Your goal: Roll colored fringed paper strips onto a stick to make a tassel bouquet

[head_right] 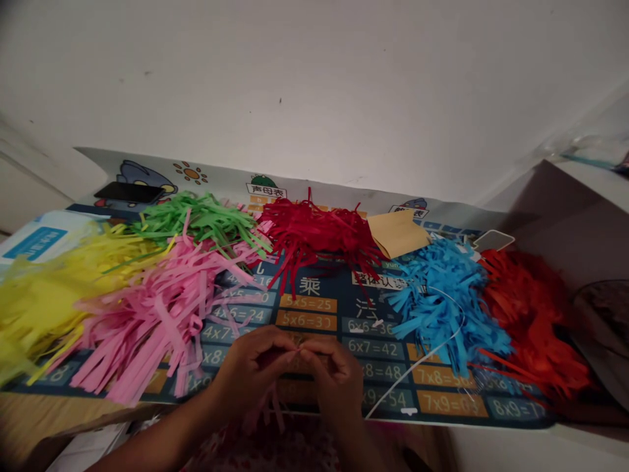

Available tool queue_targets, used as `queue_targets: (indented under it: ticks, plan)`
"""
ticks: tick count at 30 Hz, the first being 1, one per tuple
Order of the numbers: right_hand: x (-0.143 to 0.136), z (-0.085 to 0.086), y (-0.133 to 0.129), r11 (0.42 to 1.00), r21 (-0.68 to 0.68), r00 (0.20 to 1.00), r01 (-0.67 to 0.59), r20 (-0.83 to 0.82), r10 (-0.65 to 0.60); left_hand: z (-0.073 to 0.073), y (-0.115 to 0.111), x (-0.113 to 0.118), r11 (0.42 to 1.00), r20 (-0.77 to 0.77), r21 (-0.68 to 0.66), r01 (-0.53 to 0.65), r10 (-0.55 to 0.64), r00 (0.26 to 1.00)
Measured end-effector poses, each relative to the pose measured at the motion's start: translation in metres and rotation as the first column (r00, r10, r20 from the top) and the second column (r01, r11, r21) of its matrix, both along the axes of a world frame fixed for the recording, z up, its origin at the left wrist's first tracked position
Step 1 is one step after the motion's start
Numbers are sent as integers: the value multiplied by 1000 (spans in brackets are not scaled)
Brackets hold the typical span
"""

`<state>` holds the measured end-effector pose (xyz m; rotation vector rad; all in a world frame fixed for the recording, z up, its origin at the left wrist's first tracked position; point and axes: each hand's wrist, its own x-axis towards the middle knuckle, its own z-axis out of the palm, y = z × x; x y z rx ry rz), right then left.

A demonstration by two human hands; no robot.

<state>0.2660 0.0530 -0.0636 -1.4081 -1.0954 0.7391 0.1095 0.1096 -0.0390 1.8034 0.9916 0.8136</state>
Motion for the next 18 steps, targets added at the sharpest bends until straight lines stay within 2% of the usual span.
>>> queue_targets:
  ticks: [5, 7, 9, 12, 14, 18]
  plan:
    - [2, 7, -4, 999, 29, 987, -41, 156, 36, -1, -3, 0, 995, -52, 100, 17, -12, 999]
    - [2, 9, -6, 1000, -14, 988, -25, 153, 26, 1, -3, 0, 996, -58, 87, 22, -17, 998]
    - [2, 9, -8, 997, -70, 992, -33, 120, 41, 3, -2, 0, 1000, -41, 17, 11, -10, 999]
    - [3, 6, -9, 984, -166, 997, -70, 14, 73, 5, 0, -2, 993, 15, -104, 47, -46, 999]
    - [4, 1, -7, 975, -205, 993, -90, -100, 70, 5, 1, -3, 987, 47, -134, 86, -81, 996]
    - [6, -6, -2, 955, -206, 912, -215, -392, 121, 6, 3, -6, 979, 61, -163, 122, -113, 992]
